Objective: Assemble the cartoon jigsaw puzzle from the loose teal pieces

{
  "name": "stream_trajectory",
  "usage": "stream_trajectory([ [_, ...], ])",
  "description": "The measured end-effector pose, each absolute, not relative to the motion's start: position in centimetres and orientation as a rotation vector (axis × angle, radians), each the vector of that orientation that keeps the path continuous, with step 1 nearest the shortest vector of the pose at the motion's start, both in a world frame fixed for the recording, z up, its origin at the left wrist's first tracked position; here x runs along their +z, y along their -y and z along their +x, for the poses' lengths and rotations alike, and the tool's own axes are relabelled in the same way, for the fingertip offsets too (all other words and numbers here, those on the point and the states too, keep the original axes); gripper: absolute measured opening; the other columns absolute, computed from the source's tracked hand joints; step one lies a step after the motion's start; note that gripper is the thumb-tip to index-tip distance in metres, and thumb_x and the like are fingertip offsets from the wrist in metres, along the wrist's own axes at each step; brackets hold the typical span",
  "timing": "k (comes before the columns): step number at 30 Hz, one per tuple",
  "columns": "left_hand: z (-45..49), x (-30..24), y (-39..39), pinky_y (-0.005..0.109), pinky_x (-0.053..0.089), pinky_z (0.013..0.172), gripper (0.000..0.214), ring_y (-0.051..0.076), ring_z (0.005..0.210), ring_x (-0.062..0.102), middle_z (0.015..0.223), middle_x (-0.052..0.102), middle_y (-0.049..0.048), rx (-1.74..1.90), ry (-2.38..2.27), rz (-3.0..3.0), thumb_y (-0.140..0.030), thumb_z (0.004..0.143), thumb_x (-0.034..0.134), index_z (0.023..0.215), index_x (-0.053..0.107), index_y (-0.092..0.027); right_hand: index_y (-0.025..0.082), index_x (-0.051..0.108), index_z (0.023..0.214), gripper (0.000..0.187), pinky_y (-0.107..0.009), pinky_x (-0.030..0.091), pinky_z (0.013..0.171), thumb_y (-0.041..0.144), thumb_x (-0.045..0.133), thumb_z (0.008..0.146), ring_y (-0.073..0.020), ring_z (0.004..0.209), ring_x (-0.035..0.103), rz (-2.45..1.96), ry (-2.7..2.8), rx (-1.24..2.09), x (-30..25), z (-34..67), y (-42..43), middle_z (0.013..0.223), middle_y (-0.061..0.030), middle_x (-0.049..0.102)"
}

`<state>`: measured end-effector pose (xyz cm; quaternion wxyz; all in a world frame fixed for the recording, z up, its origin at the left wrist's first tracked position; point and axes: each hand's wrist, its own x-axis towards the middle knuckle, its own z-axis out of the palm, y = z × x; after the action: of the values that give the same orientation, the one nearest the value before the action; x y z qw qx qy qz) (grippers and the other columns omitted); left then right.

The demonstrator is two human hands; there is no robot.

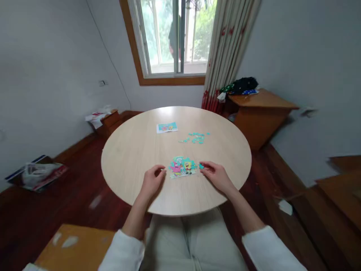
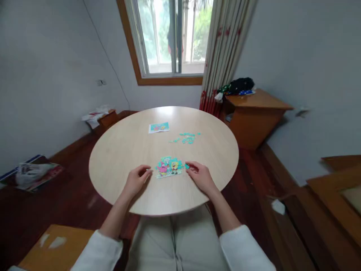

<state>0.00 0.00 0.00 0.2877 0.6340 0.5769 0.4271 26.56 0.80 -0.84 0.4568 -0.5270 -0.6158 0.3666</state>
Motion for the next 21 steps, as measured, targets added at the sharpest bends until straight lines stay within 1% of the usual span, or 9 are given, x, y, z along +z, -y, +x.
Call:
stream_trajectory([
  [3,-0.1,-0.2,0.0,0.030,0.047,0.073,0.022,0.018,0.076,0.062,0.083,0.071,0.0059,1.148,-1.522,1.711,-0.034,0.076,0.056,0.084,0.067,-0.016,0.015,0.067,0.100,0.032,-0.028,0.053,0.069,0.025,0.062,0.070,-0.0137,0.070,0.062,-1.309,1.510,0.900,-0.9,26.7,-0.8,0.081,-0.0060,0.070],
  [6,-0.2,-0.4,0.0,0.030,0.047,0.071,0.021,0.017,0.074,0.062,0.081,0.070,0.0055,1.167,-1.521,1.733,-0.033,0.075,0.056,0.084,0.067,-0.016,0.015,0.067,0.100,0.032,-0.028,0.054,0.065,0.024,0.059,0.071,-0.0149,0.069,0.063,-1.314,1.470,0.929,-1.0,26.6,-0.8,0.076,-0.0054,0.069],
  [8,-0.3,-0.5,0.1,0.029,0.047,0.068,0.021,0.017,0.070,0.061,0.078,0.070,0.0050,1.177,-1.531,1.745,-0.033,0.075,0.056,0.084,0.067,-0.016,0.015,0.068,0.099,0.031,-0.028,0.054,0.063,0.024,0.057,0.071,-0.0161,0.072,0.065,-1.300,1.437,0.954,-1.1,26.5,-0.8,0.080,-0.0067,0.069],
  [11,-0.4,-0.4,0.4,0.029,0.047,0.067,0.021,0.016,0.068,0.060,0.077,0.069,0.0047,1.170,-1.534,1.757,-0.032,0.076,0.057,0.084,0.067,-0.016,0.017,0.069,0.096,0.029,-0.028,0.053,0.060,0.025,0.054,0.072,-0.0165,0.074,0.065,-1.291,1.432,0.934,-1.0,26.5,-0.9,0.093,-0.0087,0.069],
  [13,-0.4,-0.4,0.7,0.028,0.047,0.067,0.021,0.016,0.068,0.059,0.076,0.069,0.0046,1.163,-1.538,1.757,-0.032,0.076,0.056,0.084,0.067,-0.016,0.017,0.069,0.093,0.028,-0.030,0.052,0.063,0.024,0.051,0.073,-0.0164,0.074,0.063,-1.309,1.470,0.855,-0.9,26.6,-0.9,0.095,-0.0090,0.068],
  [17,-0.4,-0.3,1.1,0.028,0.046,0.067,0.021,0.016,0.068,0.060,0.076,0.068,0.0046,1.154,-1.551,1.765,-0.032,0.077,0.056,0.084,0.066,-0.016,0.017,0.070,0.080,0.025,-0.034,0.049,0.078,0.021,0.046,0.073,-0.0183,0.083,0.061,-1.332,1.529,0.655,-0.7,26.8,-1.0,0.088,-0.0085,0.068],
  [19,-0.4,-0.3,1.1,0.028,0.046,0.067,0.020,0.016,0.069,0.060,0.076,0.068,0.0047,1.144,-1.556,1.776,-0.032,0.077,0.055,0.085,0.066,-0.016,0.017,0.068,0.077,0.023,-0.033,0.048,0.078,0.022,0.046,0.073,-0.0187,0.084,0.061,-1.340,1.537,0.628,-0.7,26.8,-1.0,0.087,-0.0085,0.067],
  [21,-0.4,-0.2,1.1,0.029,0.046,0.066,0.021,0.016,0.069,0.059,0.076,0.068,0.0047,1.140,-1.563,1.782,-0.032,0.077,0.054,0.084,0.066,-0.016,0.016,0.067,0.083,0.023,-0.032,0.048,0.072,0.026,0.048,0.075,-0.0178,0.079,0.060,-1.357,1.539,0.658,-0.8,26.7,-1.1,0.086,-0.0082,0.066],
])
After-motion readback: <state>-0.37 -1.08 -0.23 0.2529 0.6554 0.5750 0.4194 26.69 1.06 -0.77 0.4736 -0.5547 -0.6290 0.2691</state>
